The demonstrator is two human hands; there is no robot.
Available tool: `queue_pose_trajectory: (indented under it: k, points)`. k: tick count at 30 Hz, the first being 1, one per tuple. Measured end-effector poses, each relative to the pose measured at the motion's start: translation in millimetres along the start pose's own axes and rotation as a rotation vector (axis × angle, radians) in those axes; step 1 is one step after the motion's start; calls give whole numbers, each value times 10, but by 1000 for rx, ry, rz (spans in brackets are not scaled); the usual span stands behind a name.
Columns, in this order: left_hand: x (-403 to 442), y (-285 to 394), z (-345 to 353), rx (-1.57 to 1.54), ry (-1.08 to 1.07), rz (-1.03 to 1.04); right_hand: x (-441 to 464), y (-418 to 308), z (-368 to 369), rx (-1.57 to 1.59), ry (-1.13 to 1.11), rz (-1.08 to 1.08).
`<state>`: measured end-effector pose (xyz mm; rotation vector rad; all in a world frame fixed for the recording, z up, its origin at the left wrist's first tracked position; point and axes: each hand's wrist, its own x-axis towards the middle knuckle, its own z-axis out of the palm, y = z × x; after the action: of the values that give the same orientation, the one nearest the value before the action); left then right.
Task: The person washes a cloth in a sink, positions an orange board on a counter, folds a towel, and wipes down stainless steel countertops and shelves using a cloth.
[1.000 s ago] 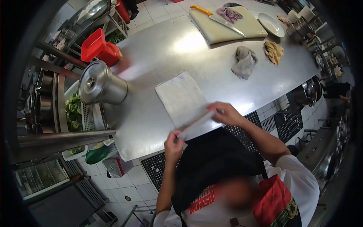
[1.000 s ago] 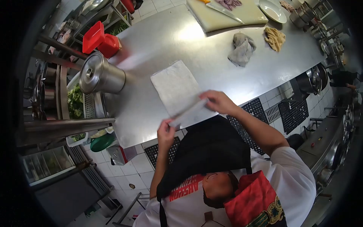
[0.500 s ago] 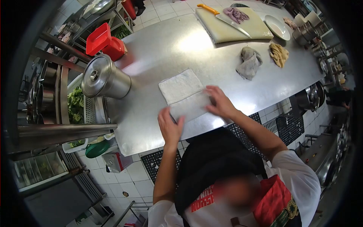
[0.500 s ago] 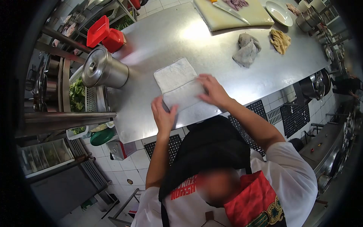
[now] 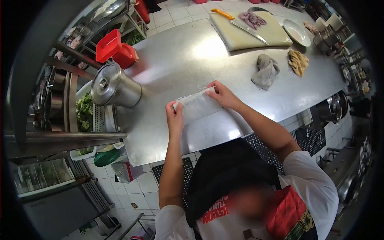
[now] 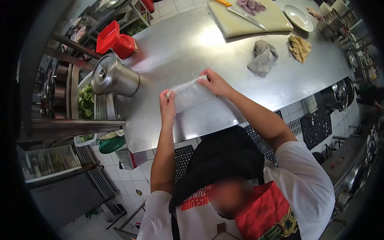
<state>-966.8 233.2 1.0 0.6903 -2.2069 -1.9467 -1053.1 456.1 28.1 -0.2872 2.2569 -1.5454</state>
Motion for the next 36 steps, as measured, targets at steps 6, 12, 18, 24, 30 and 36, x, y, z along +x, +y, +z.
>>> queue_pose_trajectory:
  k: [6, 12, 18, 24, 30, 36]
  points:
    - [82, -134, 185, 468, 297, 211, 177, 338, 255, -131, 353, -73]
    - [68, 209, 265, 1094, 404, 565, -22, 132, 299, -522, 298, -2]
    - [822, 296, 258, 584, -673, 456, 158, -50, 296, -328, 76, -74]
    - [949, 1112, -127, 1, -699, 366, 339, -1138, 121, -420, 72, -572]
    - [969, 1288, -404, 274, -471, 834, 144, -1620, 243, -993, 132, -352]
    - [466, -13, -851, 505, -366, 1002, -361, -600, 1213, -1020, 221, -467]
